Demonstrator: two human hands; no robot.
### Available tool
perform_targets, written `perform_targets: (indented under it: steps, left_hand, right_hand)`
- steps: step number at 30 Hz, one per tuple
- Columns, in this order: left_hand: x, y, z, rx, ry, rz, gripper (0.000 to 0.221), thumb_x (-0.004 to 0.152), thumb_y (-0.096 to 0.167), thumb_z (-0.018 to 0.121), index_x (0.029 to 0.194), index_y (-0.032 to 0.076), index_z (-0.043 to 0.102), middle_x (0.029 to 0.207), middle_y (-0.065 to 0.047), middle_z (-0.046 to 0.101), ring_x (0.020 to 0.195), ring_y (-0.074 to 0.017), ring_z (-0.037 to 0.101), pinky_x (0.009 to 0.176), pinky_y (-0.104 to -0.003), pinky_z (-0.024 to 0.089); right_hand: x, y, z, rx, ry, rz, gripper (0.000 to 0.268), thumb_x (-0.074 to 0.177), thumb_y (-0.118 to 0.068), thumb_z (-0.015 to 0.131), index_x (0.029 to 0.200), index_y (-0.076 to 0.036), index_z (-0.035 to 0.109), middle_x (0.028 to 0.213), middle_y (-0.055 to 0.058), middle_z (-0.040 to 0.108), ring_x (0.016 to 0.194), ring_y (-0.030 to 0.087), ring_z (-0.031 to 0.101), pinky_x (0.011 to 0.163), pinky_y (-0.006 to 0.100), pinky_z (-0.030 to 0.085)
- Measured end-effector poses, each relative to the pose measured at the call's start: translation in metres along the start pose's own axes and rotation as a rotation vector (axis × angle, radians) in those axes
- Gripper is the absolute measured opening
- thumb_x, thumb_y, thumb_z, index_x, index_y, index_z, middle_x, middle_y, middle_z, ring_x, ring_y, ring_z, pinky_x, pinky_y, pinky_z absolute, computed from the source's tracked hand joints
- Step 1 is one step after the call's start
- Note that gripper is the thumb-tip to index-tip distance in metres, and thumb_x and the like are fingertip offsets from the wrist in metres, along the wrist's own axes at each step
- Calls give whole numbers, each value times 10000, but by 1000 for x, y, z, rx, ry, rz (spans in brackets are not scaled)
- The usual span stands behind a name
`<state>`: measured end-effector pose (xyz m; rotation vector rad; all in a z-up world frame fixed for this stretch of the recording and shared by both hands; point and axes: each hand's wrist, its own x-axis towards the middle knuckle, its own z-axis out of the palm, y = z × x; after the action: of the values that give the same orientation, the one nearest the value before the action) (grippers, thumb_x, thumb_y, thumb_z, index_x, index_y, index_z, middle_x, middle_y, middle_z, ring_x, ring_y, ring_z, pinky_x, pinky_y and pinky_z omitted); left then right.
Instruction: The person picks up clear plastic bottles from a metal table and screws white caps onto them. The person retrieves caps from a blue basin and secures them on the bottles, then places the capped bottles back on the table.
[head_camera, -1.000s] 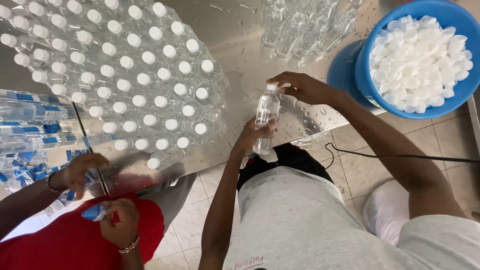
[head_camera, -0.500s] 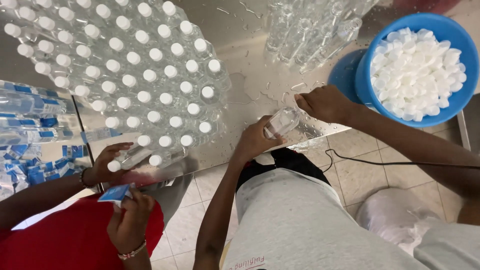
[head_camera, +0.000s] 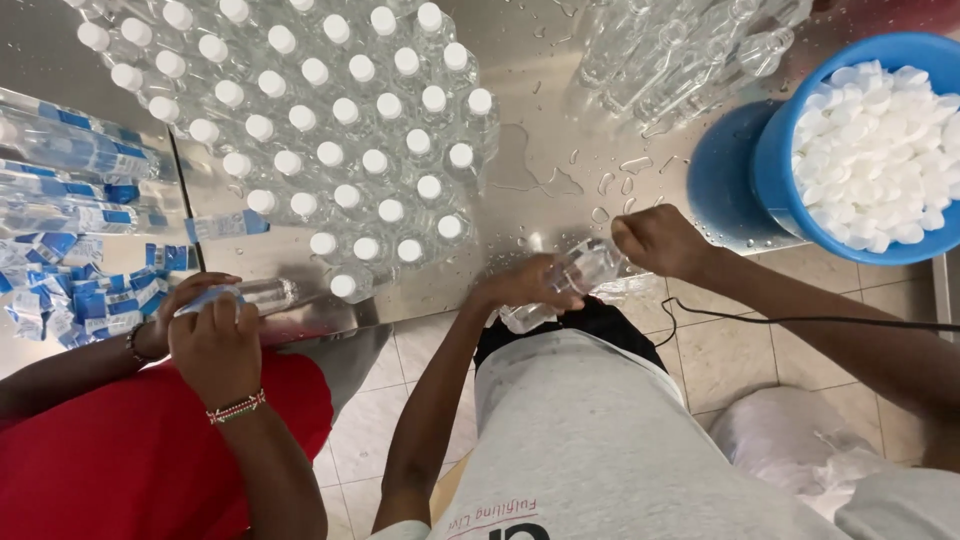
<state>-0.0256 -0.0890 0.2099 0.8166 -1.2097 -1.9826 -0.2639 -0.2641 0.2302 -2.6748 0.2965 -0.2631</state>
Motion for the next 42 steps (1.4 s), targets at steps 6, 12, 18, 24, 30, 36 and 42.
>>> perform_targets:
  steps: [6,12,18,24,30,36,42]
  left_hand:
    - [43,-85,22,1004,665,-333,702,897,541,799,1428,156,548,1077,-64,727,981,-266,766,884,-468,623]
    - [44,-94,18,1482,1035,15,563,987,205,789,1468,43,547,1100,-134,669,926,-280,727,822,-447,597]
    - [38,-86,-18,1524,1088,100,758,931,371,866,1537,41,552,1293,-166,674,1179,-290,709,1064,-455,553]
    - [-7,-47,27,663,1226,-66,989,1027,253,783,1698,-78,134,1638,-378,312,1535,-538,373,1247,-675,375]
    - [-18,-86,47,90,726,-271,967,1043,467,686,1734,4,193,1674,-295,318,1498,-441,505,1219,-635,474]
    - [43,-79,8,-5,776,-203,800,1066,526,739,1725,294,348,1610,-21,523,1408,-208,615,1083,-420,597]
    - [125,10,-66,-253,1275,344,402,1112,335,694,1427,102,600,1375,-110,672,1283,-197,637,1044,-369,594]
  right_hand:
    - [0,36,45,261,-447,1091,815,1004,-610,374,1122,92,771,1173,378,759,1206,552,704,1003,652,519]
    - [1,66,67,-183,-623,541,167,1061,-81,471,1135,64,509,986,338,709,966,543,769,789,591,649]
    - [96,-48,-24,380,-440,1000,556,1178,-487,450,1393,19,533,871,242,697,632,310,722,564,409,593]
    - [147,-101,22,194,-88,532,405,1105,-468,581,1220,-80,585,919,231,781,916,457,796,832,584,618]
    - [178,-110,47,264,-30,396,451,1130,-526,491,1284,-105,548,1046,205,784,963,424,797,905,574,606]
    - [136,-65,33,546,94,476,564,1132,-601,520,1492,-168,553,890,131,729,828,352,761,831,513,596]
    - [19,84,7,361,1160,575,635,1204,-535,290,1578,-47,452,1612,235,451,1566,413,386,1317,559,281]
